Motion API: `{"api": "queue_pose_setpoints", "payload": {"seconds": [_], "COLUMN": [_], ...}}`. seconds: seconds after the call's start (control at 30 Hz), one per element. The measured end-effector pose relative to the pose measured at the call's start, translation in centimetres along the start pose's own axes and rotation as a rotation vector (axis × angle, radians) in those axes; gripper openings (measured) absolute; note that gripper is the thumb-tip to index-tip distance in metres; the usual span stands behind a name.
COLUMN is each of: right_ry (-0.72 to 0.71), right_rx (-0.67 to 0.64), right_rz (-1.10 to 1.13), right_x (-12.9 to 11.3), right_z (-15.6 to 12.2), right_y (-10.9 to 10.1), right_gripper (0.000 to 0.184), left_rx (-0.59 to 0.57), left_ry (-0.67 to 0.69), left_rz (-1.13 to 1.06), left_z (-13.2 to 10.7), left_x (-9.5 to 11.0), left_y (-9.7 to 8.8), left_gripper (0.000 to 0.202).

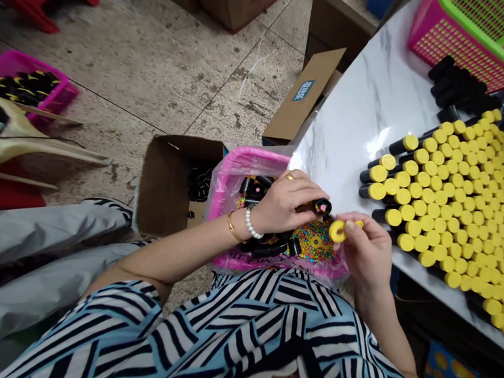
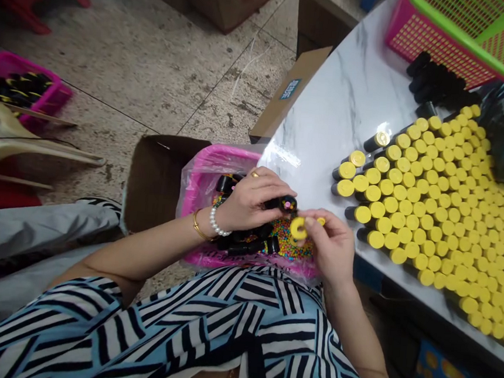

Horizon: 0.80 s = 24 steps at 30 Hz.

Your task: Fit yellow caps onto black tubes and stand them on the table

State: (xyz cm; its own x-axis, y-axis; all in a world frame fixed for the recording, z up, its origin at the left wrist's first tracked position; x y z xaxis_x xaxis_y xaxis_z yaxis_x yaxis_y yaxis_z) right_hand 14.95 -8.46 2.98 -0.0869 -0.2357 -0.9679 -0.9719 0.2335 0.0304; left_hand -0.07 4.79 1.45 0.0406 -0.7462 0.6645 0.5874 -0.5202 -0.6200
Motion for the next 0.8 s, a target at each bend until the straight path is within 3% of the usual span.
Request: {"api": "queue_pose_setpoints", "payload": {"seconds": [0.1,0.23,0.33,0.47,0.67,0.8], "right_ry": [0.104,0.245,0.259,0.096,-0.483,-0.578], "right_rx": [-0.164,-0.135,-0.199,-0.214,-0.023,0.05], "right_rz": [-0.488,-1.365,-1.626,-1.627,-1.194,-1.097], "right_x": [2.5,7.5,9.6,7.7,-1.2,-4.3], "right_z": [-1.5,-0.6,1.1,0.5,-3.5,-2.9], "right_y": [-0.5,-1.3,-1.0,-0.2,1.2,1.8], "right_gripper": [0.017,0.029,0.037,0.027,0.035,0.04], "left_rx": [-0.037,-0.029,-0.003,0.04,0.007,-0.024], "left_ry": [-0.001,-0.023,-0.013,0.007,0.013,0.086], "left_rz": [0.007,0.014,0.02,0.018,0.059,0.066], "left_z": [-0.6,-0.3,0.0,-0.2,-0.6,-0.7], "left_x": [-0.3,-0.7,-0.6,-0.4,0.6,1.4], "left_y": [0.1,0.4,0.5,0.6,1.3,2.1], "left_gripper": [0.028,0.031,0.032,0.031,0.027,0.028]}}
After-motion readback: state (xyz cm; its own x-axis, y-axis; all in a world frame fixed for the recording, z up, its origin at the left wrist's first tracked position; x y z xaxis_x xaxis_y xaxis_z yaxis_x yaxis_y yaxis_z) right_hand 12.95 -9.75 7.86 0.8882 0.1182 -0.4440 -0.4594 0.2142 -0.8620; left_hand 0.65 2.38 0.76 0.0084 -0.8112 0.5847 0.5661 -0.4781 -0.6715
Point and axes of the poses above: each hand's wrist, its own z-axis towards the middle knuckle, its own y-axis out of the palm, x = y × z, the point moved 4 cm from there along z, towards the middle knuckle, and after that the axes turned 10 degrees about -x, right-handed, at the moved point
